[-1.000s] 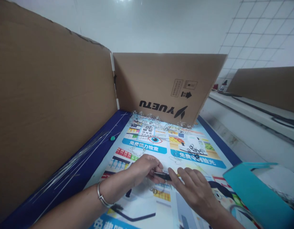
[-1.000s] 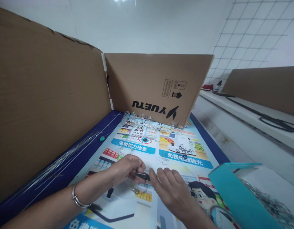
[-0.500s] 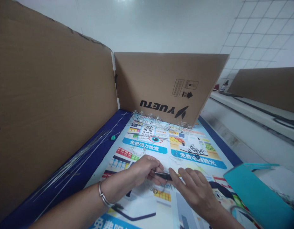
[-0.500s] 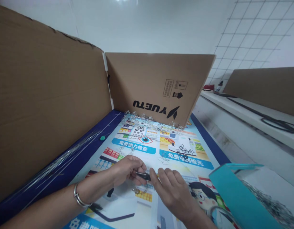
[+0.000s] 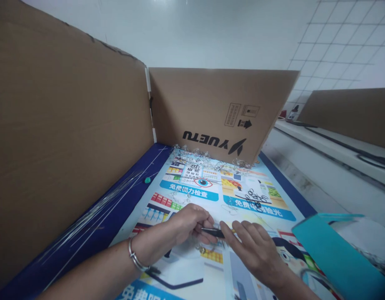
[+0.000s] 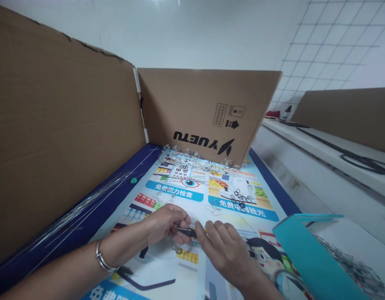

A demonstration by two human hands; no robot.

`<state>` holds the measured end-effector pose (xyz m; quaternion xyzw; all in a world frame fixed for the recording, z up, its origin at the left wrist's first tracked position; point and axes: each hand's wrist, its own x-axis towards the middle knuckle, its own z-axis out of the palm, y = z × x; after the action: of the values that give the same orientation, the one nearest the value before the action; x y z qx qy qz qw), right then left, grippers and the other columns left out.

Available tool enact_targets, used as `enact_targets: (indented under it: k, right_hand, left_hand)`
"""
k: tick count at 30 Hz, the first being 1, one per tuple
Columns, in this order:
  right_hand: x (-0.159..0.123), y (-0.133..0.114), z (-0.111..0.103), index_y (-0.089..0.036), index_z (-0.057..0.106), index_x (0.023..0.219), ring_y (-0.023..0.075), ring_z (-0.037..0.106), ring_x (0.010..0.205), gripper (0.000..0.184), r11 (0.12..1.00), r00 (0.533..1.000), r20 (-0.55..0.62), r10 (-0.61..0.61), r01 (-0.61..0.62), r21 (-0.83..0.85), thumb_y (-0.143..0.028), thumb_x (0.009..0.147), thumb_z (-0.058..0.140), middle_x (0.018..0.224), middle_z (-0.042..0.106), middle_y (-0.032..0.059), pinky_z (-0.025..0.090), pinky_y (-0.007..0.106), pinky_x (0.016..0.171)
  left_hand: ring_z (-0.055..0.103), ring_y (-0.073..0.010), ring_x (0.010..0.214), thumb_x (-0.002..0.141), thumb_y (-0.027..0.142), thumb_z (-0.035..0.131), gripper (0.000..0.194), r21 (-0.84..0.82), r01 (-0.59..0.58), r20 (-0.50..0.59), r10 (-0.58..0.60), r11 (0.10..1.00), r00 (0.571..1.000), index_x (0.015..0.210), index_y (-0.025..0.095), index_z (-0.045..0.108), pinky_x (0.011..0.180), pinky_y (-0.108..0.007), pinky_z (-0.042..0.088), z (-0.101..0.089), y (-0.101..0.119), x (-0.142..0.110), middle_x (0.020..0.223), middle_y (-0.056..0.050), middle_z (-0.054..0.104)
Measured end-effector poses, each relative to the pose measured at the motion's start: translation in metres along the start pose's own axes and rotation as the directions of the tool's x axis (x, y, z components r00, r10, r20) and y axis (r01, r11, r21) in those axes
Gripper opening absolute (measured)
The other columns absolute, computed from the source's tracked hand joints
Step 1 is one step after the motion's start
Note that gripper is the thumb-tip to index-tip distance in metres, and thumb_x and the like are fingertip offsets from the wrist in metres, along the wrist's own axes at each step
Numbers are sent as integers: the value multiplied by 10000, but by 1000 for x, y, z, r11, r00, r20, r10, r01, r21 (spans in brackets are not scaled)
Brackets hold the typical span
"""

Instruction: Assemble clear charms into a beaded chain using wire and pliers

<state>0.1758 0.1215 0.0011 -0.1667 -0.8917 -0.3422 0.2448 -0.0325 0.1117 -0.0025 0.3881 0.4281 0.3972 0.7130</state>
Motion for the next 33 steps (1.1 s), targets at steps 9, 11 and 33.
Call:
enact_targets:
  k: [9,11,33]
  right_hand:
    - [3,0,-3,-154,566,1083,235,519,803,311,1000,1000,15,-12,11,1,-86,810,431,872,610,97,365,393,706]
    - [3,-1,-3,-153,566,1081,237,518,803,309,1000,1000,14,-11,11,2,-86,808,436,874,610,100,365,395,704]
    - [14,-13,-7,-168,585,957,156,492,638,192,973,970,162,184,-203,112,-283,845,480,685,547,34,337,288,576]
  left_hand:
    - [614,-159,521,668,248,552,167,1,-1,-8,1,1000,1000,698,94,608,516,-258,490,1,3,-1,558,-29,576]
    - [620,-168,529,667,248,549,162,-2,-2,-3,2,1000,1000,700,100,606,516,-263,491,1,2,0,556,-23,570]
    - [545,-110,646,838,360,348,318,639,-315,92,337,702,937,750,154,574,586,-205,420,3,15,-11,728,-14,594]
